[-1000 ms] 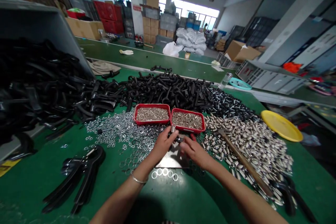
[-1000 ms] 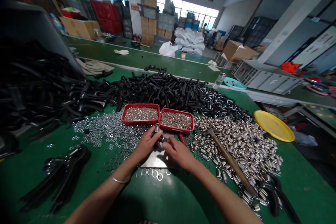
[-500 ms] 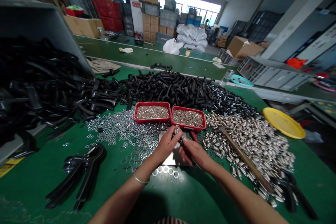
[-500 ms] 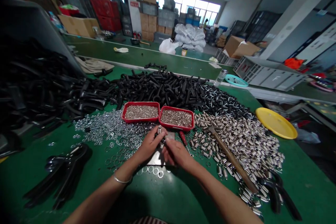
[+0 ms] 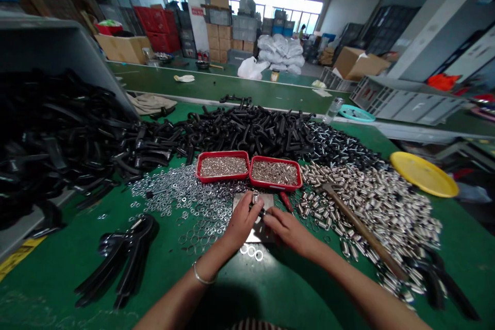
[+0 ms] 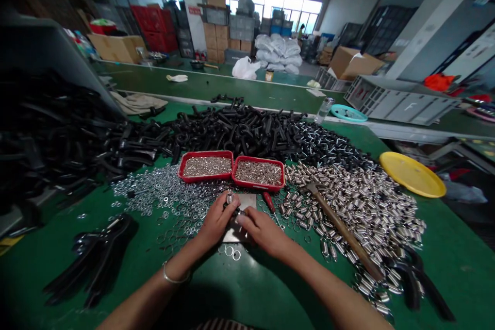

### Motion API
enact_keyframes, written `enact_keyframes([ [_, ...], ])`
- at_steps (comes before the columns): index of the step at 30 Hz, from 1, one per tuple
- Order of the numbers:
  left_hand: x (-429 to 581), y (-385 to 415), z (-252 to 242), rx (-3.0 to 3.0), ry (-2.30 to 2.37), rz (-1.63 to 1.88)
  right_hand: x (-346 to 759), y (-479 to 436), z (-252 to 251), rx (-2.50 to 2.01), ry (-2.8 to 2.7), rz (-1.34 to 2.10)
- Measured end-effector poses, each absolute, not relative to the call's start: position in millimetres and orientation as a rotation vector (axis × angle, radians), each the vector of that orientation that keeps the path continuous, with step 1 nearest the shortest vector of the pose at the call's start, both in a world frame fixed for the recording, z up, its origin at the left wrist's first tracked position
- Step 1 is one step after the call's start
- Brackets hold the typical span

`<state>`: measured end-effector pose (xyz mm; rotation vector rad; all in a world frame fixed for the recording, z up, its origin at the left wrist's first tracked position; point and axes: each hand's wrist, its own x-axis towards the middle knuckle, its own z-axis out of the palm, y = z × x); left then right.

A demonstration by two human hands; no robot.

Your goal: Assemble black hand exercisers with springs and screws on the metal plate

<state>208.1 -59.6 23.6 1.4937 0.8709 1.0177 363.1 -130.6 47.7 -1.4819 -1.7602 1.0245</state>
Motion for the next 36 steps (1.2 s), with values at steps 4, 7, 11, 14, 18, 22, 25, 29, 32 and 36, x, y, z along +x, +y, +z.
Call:
enact_keyframes([
  [4, 207, -65, 25, 1.31, 0.961, 1.049, 362, -130, 46, -1.497, -1.55, 1.132],
  [7, 206, -68, 27, 1.376, 0.891, 1.059, 363, -132, 46, -1.365, -1.479, 1.499],
  [11, 212, -71, 21, 1.356, 0.965, 0.979, 363, -136, 48, -1.421, -1.616, 0.878],
  [14, 216, -75, 17, 1.418, 1.072, 0.952, 360, -140, 40, -1.356, -1.436, 0.899],
  [18, 209, -71, 18, 1.891, 1.028, 0.872, 356, -145, 17, -1.127, -0.912, 1.561],
  [22, 203, -49, 17, 2.299, 0.84, 0.436, 366, -149, 10, -1.317, -1.136, 1.572],
  [25, 208, -29, 19, 2.56, 0.796, 0.13, 386, -153, 21, -1.511, -1.46, 1.267],
  [29, 231, 4, 41, 2.73, 0.759, 0.232, 429, -168, 40, -1.593, -1.636, 1.068],
  [32, 258, 39, 56, 2.853, 0.919, 0.27, 471, -180, 44, -1.682, -1.557, 1.063],
  [36, 288, 75, 54, 2.93, 1.064, 0.049, 530, -187, 37, -1.937, -1.623, 0.68],
])
